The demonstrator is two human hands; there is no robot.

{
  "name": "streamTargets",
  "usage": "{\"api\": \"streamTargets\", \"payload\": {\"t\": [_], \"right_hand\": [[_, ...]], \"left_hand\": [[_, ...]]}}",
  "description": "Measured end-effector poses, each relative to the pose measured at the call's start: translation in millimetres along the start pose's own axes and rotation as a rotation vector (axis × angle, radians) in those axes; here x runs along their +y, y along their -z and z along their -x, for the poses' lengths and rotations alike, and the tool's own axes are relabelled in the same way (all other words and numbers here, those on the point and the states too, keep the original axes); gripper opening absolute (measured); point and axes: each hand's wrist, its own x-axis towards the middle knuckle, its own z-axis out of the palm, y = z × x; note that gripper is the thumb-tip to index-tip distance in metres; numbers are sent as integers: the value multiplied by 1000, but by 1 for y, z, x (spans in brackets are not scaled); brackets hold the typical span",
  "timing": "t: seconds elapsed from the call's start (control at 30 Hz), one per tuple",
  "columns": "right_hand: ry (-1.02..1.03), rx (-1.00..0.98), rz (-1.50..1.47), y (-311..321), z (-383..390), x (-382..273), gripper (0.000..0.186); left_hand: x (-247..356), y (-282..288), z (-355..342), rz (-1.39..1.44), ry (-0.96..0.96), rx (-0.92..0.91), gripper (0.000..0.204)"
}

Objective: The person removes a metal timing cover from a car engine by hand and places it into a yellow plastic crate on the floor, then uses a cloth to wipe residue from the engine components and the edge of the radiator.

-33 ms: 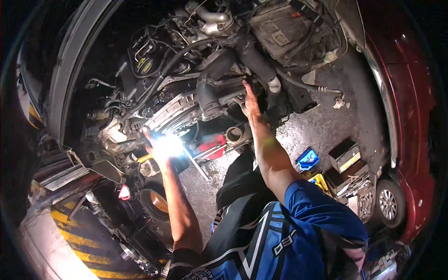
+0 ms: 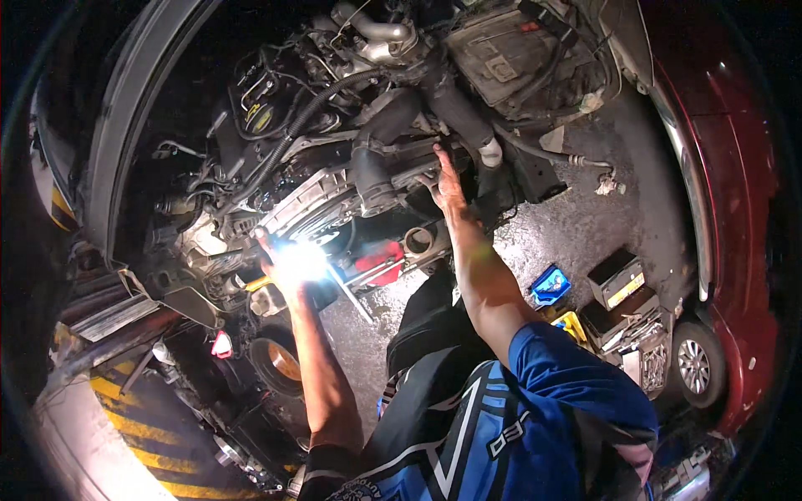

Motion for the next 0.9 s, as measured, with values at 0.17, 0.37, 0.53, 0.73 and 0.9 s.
{"api": "streamTargets", "payload": {"t": [0.17,0.37,0.53,0.73,0.9], "right_hand": [[15,-7,-59,9,-6,4,75],[-64,-5,81,2,0,-5,58],[-74,-46,102,11,-7,-9,55],[135,-439,159,11,-4,-21,59],[-158,-47,344,-20,0,-34,43]], "left_hand": [[16,-5,12,-607,-127,-21,77],[-12,4,27,-182,-209,129,64],[0,-10,31,140,-98,160,69],[-8,-6,29,265,184,158,71],[2,-9,32,369,195,166,75]]}}
